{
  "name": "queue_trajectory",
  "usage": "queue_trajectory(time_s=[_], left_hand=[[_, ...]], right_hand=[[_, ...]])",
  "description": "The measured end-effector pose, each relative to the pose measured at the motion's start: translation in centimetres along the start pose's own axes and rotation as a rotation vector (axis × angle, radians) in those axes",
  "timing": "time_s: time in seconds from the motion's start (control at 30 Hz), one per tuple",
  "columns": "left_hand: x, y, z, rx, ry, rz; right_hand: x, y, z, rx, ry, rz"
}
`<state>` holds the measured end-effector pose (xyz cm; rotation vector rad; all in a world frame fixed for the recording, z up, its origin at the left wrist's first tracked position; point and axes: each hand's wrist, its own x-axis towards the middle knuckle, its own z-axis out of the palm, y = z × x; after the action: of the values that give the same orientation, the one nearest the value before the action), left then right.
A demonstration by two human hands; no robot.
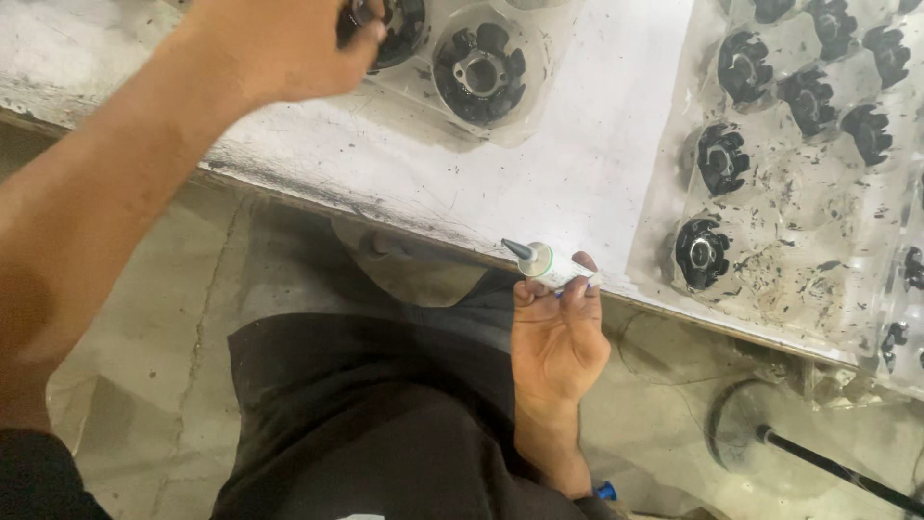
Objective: The person picks up a rotor component from a plastic tray, holds it in one hand, and squeezes adhesive from a tube onto its inner hub area. They then place the treated rotor back into the tray and pick up the next one, repeating the cycle.
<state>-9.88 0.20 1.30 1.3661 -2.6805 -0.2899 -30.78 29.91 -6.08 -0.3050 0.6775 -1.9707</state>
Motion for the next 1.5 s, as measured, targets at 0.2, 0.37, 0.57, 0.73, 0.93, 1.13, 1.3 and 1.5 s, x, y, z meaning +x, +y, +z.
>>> queue_trajectory(time_s=[0.2, 0.37, 0.57, 0.73, 0.93, 1.13, 1.3, 1.5], left_hand=[[-1.8, 1.5, 0.1, 0.001, 0.131, 0.136], [-8.1, 1.7, -1.7, -0.572, 0.307, 0.142], [-13.2, 3.7, -0.2, -1.99, 0.213, 0.351], [-13.2, 7.0, 1.8, -2.437, 0.403, 0.256], [-14.4, 8.6, 1.2, -2.132, 0.427, 0.229], [-15.8, 9.9, 1.4, -1.947, 0.458, 0.228], [-16.7, 9.8, 1.3, -1.859, 0.473, 0.249], [-16.6, 10.0, 1.1, -1.732, 0.505, 0.275]], right_hand=[[-0.3, -0.2, -0.7, 0.112, 0.026, 0.065], [0.2, -0.4, -0.7, -0.025, 0.075, 0.045], [-0.7, 0.6, -0.2, -0.322, 0.045, -0.228], [-1.9, 1.1, 1.2, -0.539, -0.152, -0.538], [-3.3, 2.0, 4.0, -0.763, -0.196, -0.817], [-3.6, 2.8, 5.3, -0.923, -0.184, -0.983], [-3.5, 2.8, 5.5, -0.994, -0.172, -1.068], [-4.2, 2.3, 5.7, -1.167, -0.209, -1.019]])
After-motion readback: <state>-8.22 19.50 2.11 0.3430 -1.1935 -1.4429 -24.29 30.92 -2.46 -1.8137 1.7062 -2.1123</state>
